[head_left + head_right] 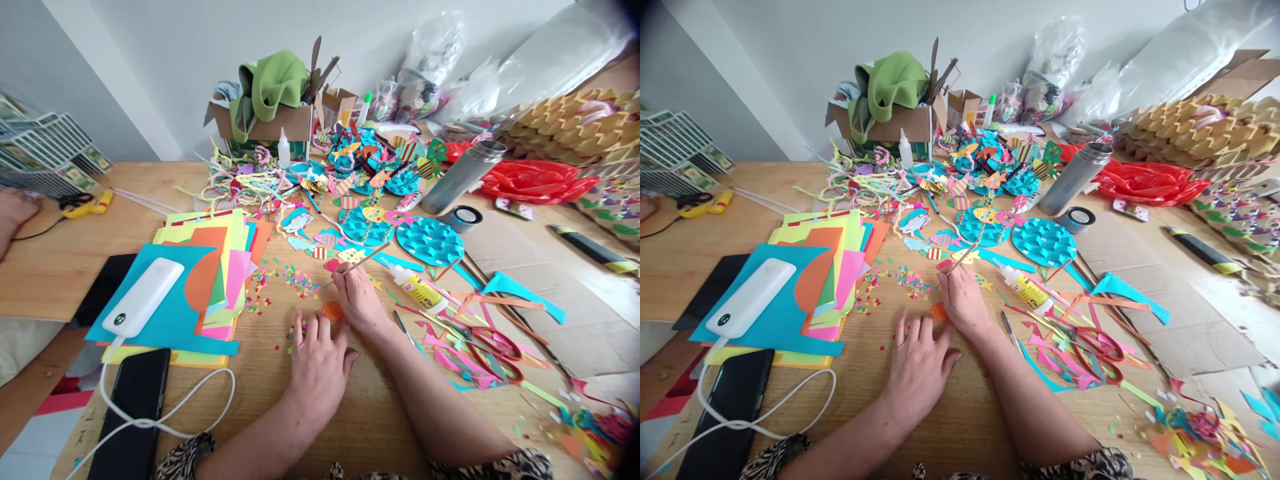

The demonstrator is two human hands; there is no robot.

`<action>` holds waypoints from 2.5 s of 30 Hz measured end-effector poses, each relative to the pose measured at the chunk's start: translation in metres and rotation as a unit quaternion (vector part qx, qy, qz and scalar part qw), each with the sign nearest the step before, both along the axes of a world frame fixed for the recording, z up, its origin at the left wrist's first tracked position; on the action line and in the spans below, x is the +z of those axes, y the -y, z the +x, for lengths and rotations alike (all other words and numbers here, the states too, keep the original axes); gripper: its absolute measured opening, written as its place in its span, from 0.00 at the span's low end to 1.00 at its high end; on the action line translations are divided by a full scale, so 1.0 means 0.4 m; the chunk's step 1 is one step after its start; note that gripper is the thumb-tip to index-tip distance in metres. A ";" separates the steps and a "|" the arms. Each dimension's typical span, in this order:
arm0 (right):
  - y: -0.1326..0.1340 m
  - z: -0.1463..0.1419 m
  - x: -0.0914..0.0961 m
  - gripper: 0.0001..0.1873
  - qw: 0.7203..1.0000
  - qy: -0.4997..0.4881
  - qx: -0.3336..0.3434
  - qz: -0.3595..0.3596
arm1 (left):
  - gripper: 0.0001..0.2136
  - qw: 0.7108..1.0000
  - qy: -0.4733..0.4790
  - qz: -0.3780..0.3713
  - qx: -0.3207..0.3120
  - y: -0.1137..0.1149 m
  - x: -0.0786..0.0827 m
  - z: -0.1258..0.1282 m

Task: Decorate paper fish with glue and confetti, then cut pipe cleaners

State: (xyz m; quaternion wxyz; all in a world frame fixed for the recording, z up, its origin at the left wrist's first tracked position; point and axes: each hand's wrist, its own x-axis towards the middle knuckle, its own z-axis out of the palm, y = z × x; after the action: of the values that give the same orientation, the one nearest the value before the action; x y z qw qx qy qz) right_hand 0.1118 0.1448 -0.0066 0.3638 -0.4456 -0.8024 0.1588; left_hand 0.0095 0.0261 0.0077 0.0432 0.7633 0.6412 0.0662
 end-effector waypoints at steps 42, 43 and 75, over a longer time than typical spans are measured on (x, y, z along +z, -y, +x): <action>0.007 0.001 0.013 0.09 0.999 -0.025 0.013 0.028 | 0.23 1.000 0.000 0.021 -0.006 0.004 -0.006 -0.002; 0.007 0.001 0.012 0.09 0.999 -0.029 0.009 0.029 | 0.23 1.000 0.000 0.022 -0.006 0.004 -0.006 -0.002; 0.025 -0.005 0.046 0.14 0.988 -0.127 -0.047 -0.073 | 0.27 0.999 -0.025 0.038 -0.003 0.013 -0.004 0.007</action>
State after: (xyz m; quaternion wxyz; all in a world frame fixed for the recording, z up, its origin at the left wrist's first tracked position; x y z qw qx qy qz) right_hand 0.1099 0.1350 0.0116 0.4364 -0.4845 -0.7142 0.2547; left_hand 0.0122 0.0210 0.0061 -0.0012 0.7678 0.6367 0.0713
